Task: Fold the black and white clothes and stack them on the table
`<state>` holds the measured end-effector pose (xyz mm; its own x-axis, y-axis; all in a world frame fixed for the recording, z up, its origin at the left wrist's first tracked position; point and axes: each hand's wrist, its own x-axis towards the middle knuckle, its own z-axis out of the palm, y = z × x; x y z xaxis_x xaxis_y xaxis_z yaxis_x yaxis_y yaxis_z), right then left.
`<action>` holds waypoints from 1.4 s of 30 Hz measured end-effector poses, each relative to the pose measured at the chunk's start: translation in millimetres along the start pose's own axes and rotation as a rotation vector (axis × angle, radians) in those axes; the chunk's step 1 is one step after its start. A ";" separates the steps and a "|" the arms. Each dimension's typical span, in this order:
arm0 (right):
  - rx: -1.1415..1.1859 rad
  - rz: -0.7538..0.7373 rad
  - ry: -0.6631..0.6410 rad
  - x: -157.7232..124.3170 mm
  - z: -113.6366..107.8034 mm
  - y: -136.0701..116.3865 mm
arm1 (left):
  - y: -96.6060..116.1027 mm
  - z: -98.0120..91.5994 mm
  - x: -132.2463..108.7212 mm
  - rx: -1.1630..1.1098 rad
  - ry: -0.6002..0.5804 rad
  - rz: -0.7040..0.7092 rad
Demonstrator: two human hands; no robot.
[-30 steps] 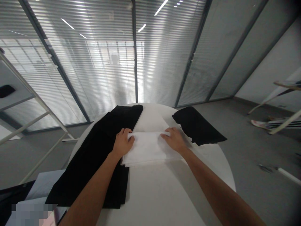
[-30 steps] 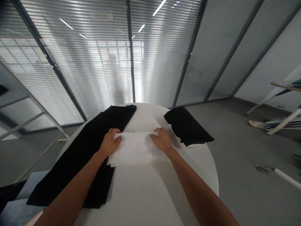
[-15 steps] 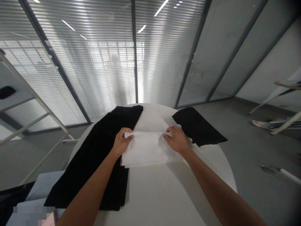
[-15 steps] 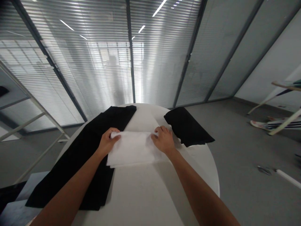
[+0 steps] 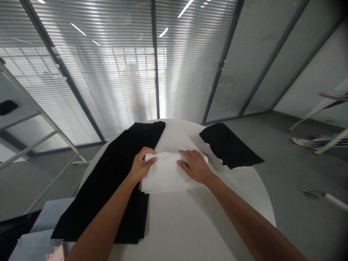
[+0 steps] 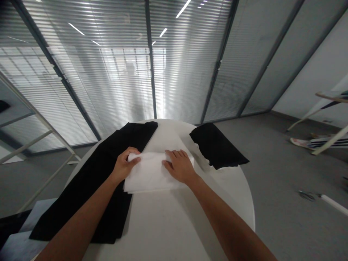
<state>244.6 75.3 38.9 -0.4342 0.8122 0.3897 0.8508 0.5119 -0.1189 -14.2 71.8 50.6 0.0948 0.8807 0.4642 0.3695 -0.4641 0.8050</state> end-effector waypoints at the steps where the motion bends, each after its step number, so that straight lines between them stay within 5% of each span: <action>1: -0.001 0.008 -0.003 0.3 -1.7 -0.1 | -1.3 -0.4 0.0 -0.004 0.000 -0.008; 11: -0.061 0.052 -0.045 0.1 -21.5 -8.2 | -13.5 -11.8 2.4 -0.129 0.027 -0.002; 15: -0.082 0.038 -0.144 -1.4 -29.6 -9.3 | -34.8 -21.9 3.5 0.326 0.153 -0.060; 19: -0.082 0.036 -0.259 -3.9 -41.4 -9.8 | -57.7 -24.0 0.9 0.882 0.062 -0.319; 29: -0.050 -0.007 -0.318 -6.7 -88.8 -12.1 | -64.2 -23.8 -0.9 0.984 -0.021 -0.344; 34: -0.003 0.079 -0.199 1.6 -131.0 9.4 | -67.1 -25.8 -2.4 0.985 -0.002 -0.311; 42: 0.040 0.521 0.284 26.4 -193.8 85.9 | -65.2 -26.6 -2.2 0.987 -0.004 -0.321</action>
<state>363.5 86.5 215.9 0.1389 0.8554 0.4990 0.9165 0.0800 -0.3920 -63.0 97.6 6.9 -0.1397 0.9501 0.2788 0.9704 0.0754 0.2294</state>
